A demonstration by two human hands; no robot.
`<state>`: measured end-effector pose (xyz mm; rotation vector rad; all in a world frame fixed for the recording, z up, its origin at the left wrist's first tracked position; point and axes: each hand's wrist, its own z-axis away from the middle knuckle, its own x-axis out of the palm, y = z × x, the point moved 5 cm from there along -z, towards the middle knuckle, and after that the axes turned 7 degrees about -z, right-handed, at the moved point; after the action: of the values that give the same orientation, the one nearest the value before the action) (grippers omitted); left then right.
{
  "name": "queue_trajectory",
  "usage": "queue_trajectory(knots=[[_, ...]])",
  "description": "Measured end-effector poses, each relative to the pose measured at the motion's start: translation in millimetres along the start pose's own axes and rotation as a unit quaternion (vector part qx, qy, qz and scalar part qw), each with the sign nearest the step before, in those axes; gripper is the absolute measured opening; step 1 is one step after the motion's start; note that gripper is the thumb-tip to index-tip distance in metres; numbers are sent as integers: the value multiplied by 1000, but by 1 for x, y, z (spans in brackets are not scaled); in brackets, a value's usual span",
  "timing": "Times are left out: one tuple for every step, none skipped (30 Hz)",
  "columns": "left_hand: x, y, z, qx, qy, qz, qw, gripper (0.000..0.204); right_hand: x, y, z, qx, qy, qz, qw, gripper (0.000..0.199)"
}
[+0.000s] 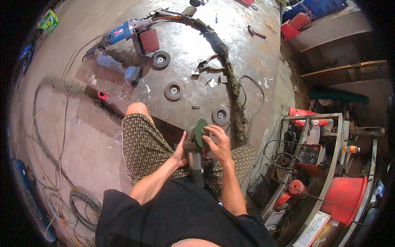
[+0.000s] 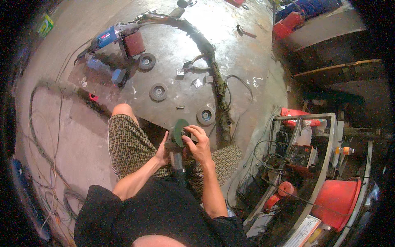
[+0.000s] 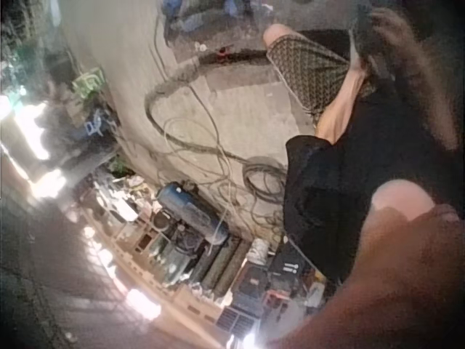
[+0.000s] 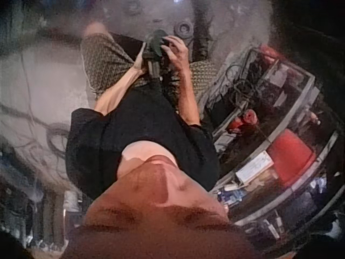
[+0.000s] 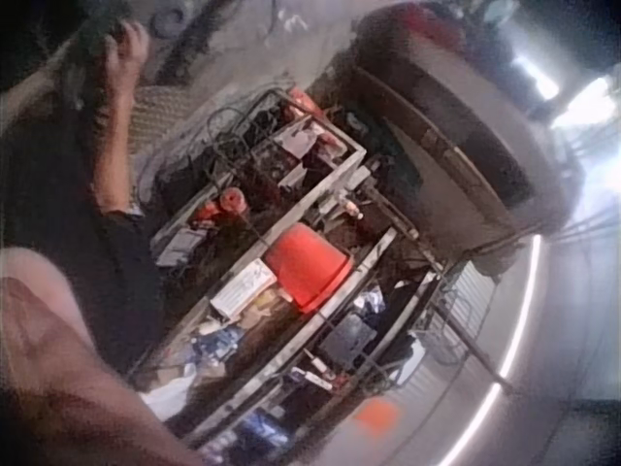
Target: The person replaces the disc on an angle grinder and then grinds a small metal piece held with pliers on a metal table.
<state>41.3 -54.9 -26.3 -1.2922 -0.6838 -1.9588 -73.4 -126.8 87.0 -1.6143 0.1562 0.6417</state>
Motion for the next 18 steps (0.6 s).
queue_trajectory(knots=[[2, 2, 2, -4, 8, -2, 1000, 62, -5, 3, 1, 32, -9, -33, 999, 35], [1, 0, 2, -21, -3, -17, 1000, 64, -11, 5, 3, 37, -1, -64, 997, 34], [-1, -2, 3, -37, -14, -34, 999, 66, -15, 7, 6, 40, 8, -96, 995, 33], [-1, -3, 5, -53, -25, -52, 997, 69, -20, 10, 9, 42, 17, -129, 991, 33], [-3, -2, 7, -50, -27, -78, 995, 71, -21, 16, 11, 24, -1, -107, 994, 33], [-1, -1, 7, -52, -25, -80, 995, 71, -22, 17, 14, 25, 0, -134, 991, 33], [2, 0, 9, -53, -23, -82, 995, 71, -21, 16, 16, 25, 0, -160, 987, 33], [5, 1, 10, -54, -22, -84, 995, 71, -21, 16, 17, 26, 1, -186, 982, 34], [9, 3, 12, -51, -46, -72, 995, 72, -20, 12, 16, 12, -13, -170, 985, 34], [14, 5, 13, -47, -69, -61, 995, 72, -20, 8, 16, 9, -17, -175, 984, 34], [19, 7, 14, -43, -93, -49, 994, 72, -21, 2, 16, 5, -20, -180, 983, 33], [19, 8, 17, -45, -86, -53, 994, 73, -20, -5, 16, 2, -24, -188, 982, 33], [19, 10, 19, -46, -80, -58, 994, 74, -20, -7, 16, 2, -28, -192, 981, 30], [18, 11, 22, -47, -73, -62, 994, 74, -19, -9, 17, 17, -36, -206, 978, 30], [17, 11, 24, -35, -84, -71, 993, 74, -18, -10, 17, 31, -44, -220, 974, 30], [14, 11, 27, -23, -94, -80, 992, 74, -16, -11, 17, 45, -54, -234, 970, 29], [13, 12, 29, -11, -105, -89, 990, 74, -15, -11, 16, 42, -54, -229, 971, 29], [15, 13, 30, -15, -96, -92, 991, 73, -14, -11, 16, 41, -55, -222, 973, 29]])
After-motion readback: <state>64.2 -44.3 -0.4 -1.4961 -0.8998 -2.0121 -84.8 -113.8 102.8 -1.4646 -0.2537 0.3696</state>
